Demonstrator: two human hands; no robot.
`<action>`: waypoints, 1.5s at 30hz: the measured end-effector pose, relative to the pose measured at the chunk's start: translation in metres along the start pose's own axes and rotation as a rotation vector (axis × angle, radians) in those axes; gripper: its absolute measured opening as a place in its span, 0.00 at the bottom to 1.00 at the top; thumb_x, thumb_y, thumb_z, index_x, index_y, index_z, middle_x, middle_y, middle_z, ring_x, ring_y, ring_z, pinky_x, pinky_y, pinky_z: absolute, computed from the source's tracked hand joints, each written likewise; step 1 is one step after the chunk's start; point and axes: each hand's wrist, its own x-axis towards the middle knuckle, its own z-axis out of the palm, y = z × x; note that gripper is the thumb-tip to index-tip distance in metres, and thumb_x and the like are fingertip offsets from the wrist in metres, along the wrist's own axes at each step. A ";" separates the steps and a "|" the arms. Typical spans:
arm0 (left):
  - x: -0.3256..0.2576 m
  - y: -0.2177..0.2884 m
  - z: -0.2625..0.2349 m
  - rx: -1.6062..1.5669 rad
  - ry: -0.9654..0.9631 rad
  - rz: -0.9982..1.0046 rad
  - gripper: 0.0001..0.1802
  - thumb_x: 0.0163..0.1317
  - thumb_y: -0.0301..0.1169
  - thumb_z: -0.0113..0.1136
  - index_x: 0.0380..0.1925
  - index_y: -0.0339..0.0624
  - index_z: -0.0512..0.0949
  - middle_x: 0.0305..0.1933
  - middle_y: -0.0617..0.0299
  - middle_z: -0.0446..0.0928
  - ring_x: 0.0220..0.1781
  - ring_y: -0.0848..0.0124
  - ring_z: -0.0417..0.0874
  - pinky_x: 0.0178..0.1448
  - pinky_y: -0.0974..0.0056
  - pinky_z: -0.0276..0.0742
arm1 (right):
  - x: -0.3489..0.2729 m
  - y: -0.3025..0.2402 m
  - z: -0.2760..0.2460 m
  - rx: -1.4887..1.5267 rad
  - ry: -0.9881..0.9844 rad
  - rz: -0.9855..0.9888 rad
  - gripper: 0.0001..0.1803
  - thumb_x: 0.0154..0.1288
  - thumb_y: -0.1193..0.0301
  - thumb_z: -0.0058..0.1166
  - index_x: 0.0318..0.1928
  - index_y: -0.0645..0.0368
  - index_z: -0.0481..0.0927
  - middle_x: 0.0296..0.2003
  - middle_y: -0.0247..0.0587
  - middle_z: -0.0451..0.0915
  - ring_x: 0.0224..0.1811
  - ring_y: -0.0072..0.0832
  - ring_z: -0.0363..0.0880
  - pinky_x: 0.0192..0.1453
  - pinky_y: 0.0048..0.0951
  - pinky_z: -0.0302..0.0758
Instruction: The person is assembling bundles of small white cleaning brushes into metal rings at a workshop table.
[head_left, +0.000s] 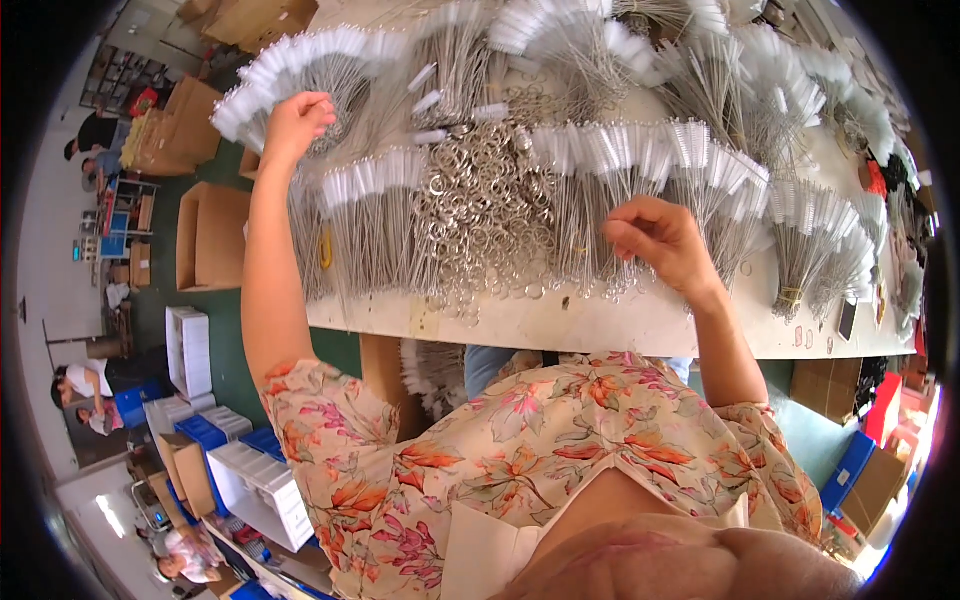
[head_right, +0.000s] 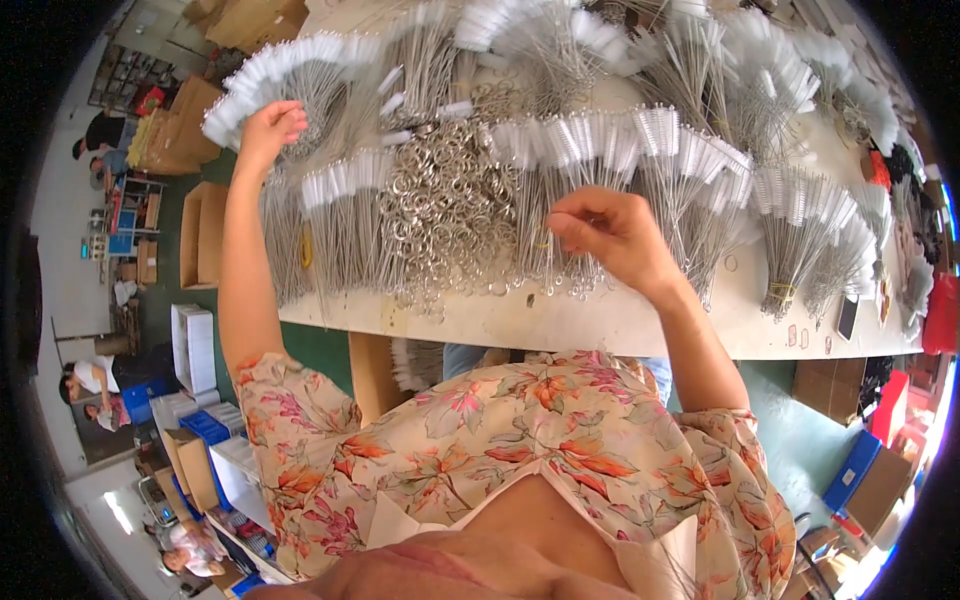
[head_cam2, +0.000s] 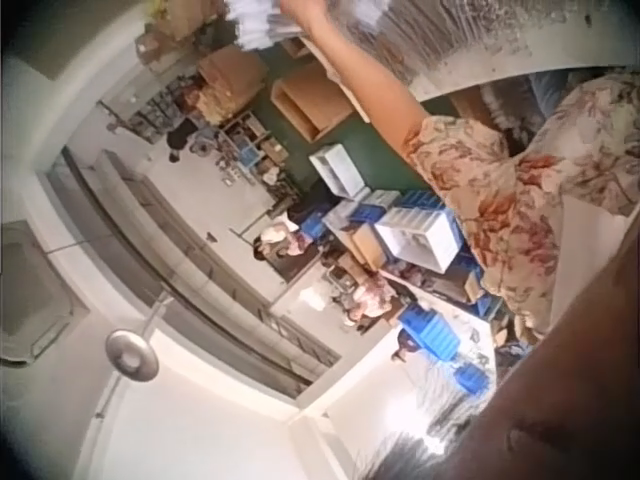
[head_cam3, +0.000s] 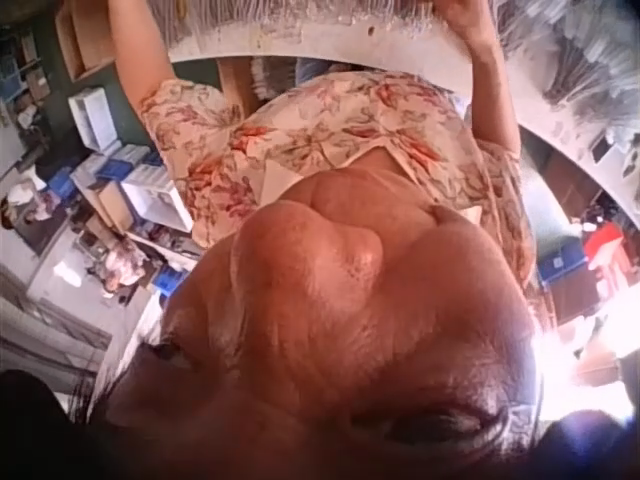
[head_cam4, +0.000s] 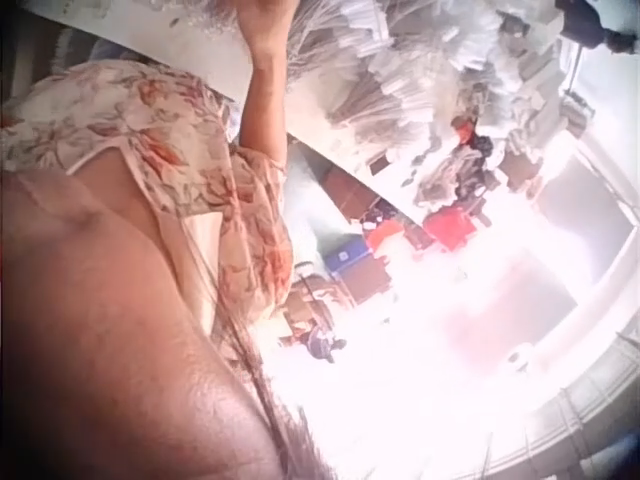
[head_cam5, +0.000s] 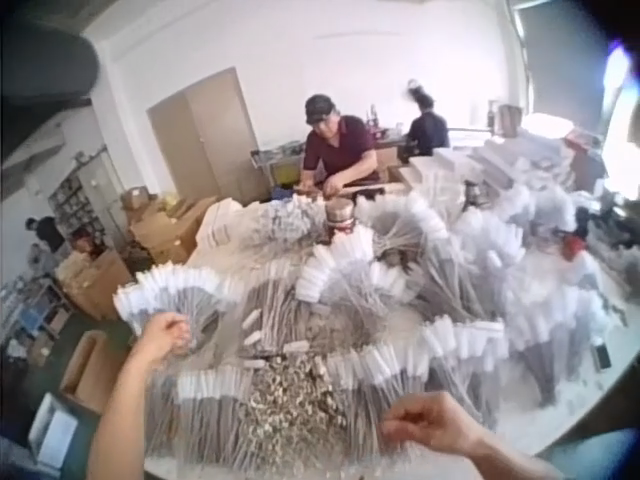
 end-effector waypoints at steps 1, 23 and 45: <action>0.028 -0.015 0.002 0.092 0.063 -0.034 0.12 0.61 0.30 0.51 0.40 0.35 0.77 0.36 0.60 0.80 0.37 0.73 0.82 0.39 0.69 0.76 | 0.000 -0.003 -0.008 -0.024 0.069 0.019 0.09 0.61 0.71 0.56 0.35 0.65 0.78 0.26 0.31 0.76 0.26 0.14 0.73 0.31 0.17 0.72; 0.084 -0.024 0.031 0.723 0.173 -0.154 0.13 0.49 0.43 0.60 0.28 0.47 0.82 0.35 0.55 0.80 0.39 0.55 0.80 0.44 0.55 0.74 | 0.060 -0.055 -0.079 -0.478 0.181 0.008 0.09 0.60 0.69 0.55 0.34 0.63 0.79 0.22 0.32 0.75 0.25 0.16 0.73 0.31 0.17 0.71; 0.088 0.044 0.114 0.399 -0.096 0.175 0.15 0.53 0.40 0.60 0.28 0.37 0.78 0.27 0.55 0.79 0.29 0.63 0.78 0.35 0.63 0.71 | 0.199 0.001 0.006 -1.331 0.008 -0.385 0.06 0.52 0.72 0.51 0.30 0.51 0.81 0.31 0.35 0.79 0.37 0.36 0.80 0.34 0.37 0.78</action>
